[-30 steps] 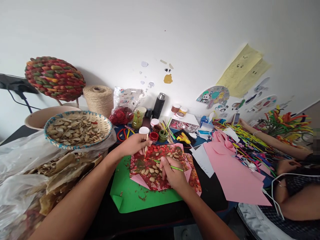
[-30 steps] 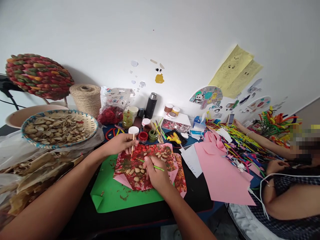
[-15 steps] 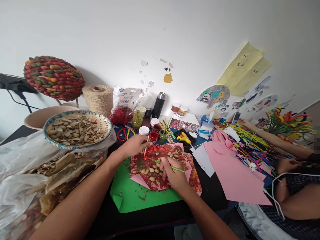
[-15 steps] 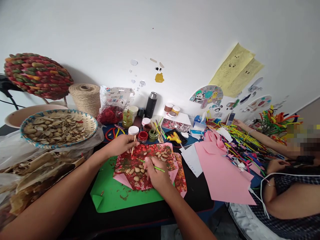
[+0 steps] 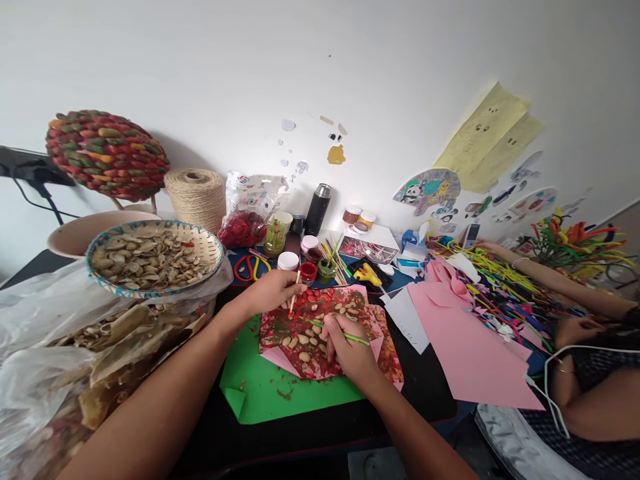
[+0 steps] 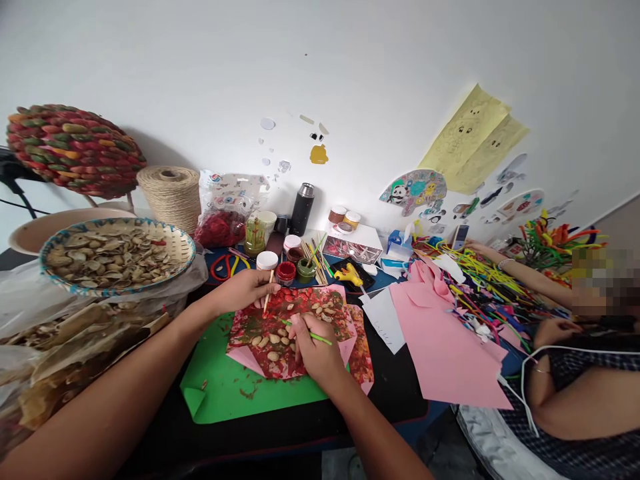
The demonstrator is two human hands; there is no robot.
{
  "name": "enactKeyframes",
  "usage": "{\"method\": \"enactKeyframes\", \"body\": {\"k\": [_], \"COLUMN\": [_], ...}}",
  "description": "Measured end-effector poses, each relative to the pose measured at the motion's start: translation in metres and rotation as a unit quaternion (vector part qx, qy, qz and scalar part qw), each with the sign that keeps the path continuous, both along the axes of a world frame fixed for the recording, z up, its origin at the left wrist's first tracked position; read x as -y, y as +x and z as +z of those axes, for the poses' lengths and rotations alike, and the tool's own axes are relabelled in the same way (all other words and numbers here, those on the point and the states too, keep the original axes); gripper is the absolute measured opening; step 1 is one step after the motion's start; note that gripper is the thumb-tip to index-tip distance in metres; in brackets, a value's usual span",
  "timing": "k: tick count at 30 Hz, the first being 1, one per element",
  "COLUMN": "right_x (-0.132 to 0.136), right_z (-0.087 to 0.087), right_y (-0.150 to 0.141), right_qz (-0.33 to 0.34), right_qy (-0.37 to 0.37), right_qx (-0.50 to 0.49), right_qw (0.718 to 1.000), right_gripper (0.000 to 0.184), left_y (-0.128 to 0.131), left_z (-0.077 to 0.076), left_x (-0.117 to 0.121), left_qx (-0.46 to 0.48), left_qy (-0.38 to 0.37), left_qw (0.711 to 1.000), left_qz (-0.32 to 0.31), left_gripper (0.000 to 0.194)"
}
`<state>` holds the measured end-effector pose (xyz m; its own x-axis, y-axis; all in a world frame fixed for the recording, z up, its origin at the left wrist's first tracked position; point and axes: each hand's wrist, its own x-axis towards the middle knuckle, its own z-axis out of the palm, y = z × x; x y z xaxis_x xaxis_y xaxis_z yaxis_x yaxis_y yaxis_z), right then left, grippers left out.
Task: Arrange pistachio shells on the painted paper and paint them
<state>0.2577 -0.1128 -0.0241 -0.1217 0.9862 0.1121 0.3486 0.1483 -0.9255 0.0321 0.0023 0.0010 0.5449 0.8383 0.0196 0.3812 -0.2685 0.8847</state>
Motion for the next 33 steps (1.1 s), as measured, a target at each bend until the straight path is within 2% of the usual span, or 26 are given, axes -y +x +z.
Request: {"method": "enactKeyframes", "body": {"k": [4, 10, 13, 18, 28, 33], "right_x": [-0.003, -0.003, -0.002, -0.006, -0.007, -0.009], "right_z": [0.004, 0.007, 0.006, 0.004, 0.003, 0.005], "right_y": [-0.008, -0.012, -0.008, -0.012, -0.007, -0.017], "right_qz": [-0.003, 0.001, 0.005, -0.016, -0.018, -0.009], "right_qy": [0.017, 0.064, 0.05, 0.009, 0.007, 0.03], "right_qx": [0.005, 0.074, 0.068, 0.002, -0.009, 0.018], "right_qw": [1.0, 0.995, 0.996, 1.0, 1.0, 0.999], "right_gripper": [0.057, 0.055, 0.056, 0.06, 0.06, 0.057], "left_y": [0.001, 0.0, 0.001, 0.001, 0.001, 0.001], "left_z": [-0.001, -0.004, -0.006, -0.004, -0.005, -0.006], "left_x": [0.0, -0.003, -0.003, -0.002, -0.002, -0.003], "left_qx": [-0.011, -0.012, -0.014, -0.011, -0.018, -0.018], "left_qy": [0.008, -0.001, 0.003, -0.008, -0.005, -0.004], "left_qw": [1.0, 1.0, 1.0, 1.0, 1.0, 1.0], "left_qz": [0.002, -0.003, 0.001, -0.004, 0.006, 0.006], "left_gripper": [0.055, 0.052, 0.053, 0.053, 0.057, 0.057]}}
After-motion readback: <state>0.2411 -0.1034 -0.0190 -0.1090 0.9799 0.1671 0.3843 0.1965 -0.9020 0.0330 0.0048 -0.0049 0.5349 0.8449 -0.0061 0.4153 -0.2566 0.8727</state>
